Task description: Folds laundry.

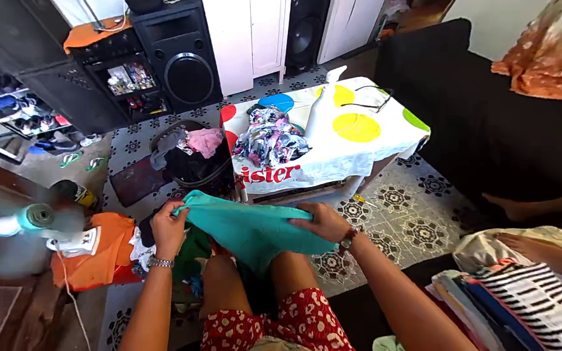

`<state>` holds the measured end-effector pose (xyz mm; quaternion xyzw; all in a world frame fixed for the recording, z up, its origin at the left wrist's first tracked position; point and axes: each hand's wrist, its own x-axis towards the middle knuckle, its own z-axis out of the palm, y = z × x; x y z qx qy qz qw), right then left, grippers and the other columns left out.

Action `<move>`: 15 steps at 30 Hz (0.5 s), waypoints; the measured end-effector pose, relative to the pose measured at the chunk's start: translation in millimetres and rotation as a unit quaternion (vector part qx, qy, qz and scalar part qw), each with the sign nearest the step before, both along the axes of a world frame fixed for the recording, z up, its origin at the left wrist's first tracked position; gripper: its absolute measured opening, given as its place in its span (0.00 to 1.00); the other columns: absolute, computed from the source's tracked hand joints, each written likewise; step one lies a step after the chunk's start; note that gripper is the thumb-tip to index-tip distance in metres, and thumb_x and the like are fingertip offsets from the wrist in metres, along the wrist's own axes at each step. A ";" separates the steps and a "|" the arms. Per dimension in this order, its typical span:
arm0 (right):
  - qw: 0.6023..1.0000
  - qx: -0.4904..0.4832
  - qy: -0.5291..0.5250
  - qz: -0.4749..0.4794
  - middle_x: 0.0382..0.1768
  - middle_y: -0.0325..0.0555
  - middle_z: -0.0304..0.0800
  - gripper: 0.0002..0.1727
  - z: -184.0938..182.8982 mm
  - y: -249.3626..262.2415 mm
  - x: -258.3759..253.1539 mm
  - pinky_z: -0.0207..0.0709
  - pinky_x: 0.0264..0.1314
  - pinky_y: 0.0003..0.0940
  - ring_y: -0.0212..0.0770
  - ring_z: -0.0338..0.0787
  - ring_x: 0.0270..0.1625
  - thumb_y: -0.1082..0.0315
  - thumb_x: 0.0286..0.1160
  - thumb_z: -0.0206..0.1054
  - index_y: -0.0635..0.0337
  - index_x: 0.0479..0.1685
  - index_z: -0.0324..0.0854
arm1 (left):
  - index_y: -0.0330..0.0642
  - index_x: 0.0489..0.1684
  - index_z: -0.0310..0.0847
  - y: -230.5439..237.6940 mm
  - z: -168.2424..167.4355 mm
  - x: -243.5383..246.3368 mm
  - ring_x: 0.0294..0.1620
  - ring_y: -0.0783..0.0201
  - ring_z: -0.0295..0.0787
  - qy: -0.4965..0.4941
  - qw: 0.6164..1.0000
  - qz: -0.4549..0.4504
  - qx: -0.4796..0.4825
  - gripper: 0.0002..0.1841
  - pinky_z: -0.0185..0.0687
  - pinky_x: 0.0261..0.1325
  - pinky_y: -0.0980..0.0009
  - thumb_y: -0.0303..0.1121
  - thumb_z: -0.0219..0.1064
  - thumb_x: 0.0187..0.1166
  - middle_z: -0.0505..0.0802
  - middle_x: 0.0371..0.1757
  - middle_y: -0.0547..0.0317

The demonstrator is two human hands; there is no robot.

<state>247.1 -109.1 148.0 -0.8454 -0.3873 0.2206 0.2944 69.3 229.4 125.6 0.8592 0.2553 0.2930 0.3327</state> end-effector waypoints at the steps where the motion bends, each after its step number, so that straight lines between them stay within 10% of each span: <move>1: 0.999 -0.034 -0.007 0.036 0.43 0.63 0.91 0.29 7.8 6.0 1.2 0.78 0.58 0.62 0.60 0.90 0.50 0.48 0.71 0.77 0.69 0.55 0.86 | 0.29 0.47 0.89 8.3 4.1 -2.0 0.41 0.57 0.92 -0.019 1.000 0.014 -0.003 0.09 0.87 0.52 0.56 0.27 0.72 0.76 0.94 0.42 0.42; 5: 0.967 -0.211 -0.107 0.097 0.64 0.66 0.84 0.20 40.2 18.7 -13.7 0.74 0.62 0.74 0.71 0.84 0.66 0.61 0.78 0.71 0.66 0.63 0.85 | 0.28 0.46 0.89 33.6 10.8 -27.9 0.39 0.75 0.90 -0.140 0.988 0.002 -0.069 0.08 0.85 0.49 0.75 0.22 0.69 0.76 0.95 0.41 0.53; 8: 0.969 0.120 -0.163 0.141 0.55 0.58 0.92 0.14 25.2 -6.1 -47.4 0.82 0.59 0.60 0.59 0.90 0.58 0.64 0.63 0.76 0.67 0.40 0.91 | 0.40 0.50 0.84 37.0 8.9 -76.3 0.51 0.71 0.91 -0.335 0.890 -0.077 -0.299 0.10 0.86 0.61 0.68 0.22 0.56 0.82 0.95 0.46 0.64; 10: 0.964 0.187 -0.055 0.180 0.44 0.49 0.95 0.15 14.3 -17.3 -86.5 0.87 0.55 0.47 0.44 0.94 0.50 0.60 0.66 0.75 0.63 0.42 0.90 | 0.53 0.52 0.86 29.6 -1.7 -122.1 0.54 0.70 0.93 -0.393 0.813 -0.100 -0.418 0.11 0.88 0.63 0.66 0.33 0.57 0.85 0.96 0.49 0.67; 12: 0.963 0.077 0.091 0.243 0.31 0.59 0.92 0.15 -1.5 -23.0 -122.6 0.86 0.44 0.57 0.55 0.94 0.37 0.63 0.73 0.74 0.71 0.43 0.87 | 0.61 0.43 0.88 14.5 -26.7 -165.1 0.44 0.77 0.93 -0.298 0.846 -0.049 -0.439 0.12 0.90 0.51 0.74 0.39 0.56 0.88 0.96 0.41 0.75; 15: 0.916 -0.126 0.223 0.308 0.44 0.73 0.91 0.21 -47.0 -20.2 -154.5 0.77 0.60 0.72 0.72 0.91 0.52 0.62 0.83 0.67 0.75 0.59 0.84 | 0.32 0.45 0.86 -2.0 -80.7 -219.6 0.47 0.62 0.88 0.133 0.925 -0.114 -0.337 0.11 0.84 0.59 0.62 0.29 0.59 0.83 0.92 0.43 0.52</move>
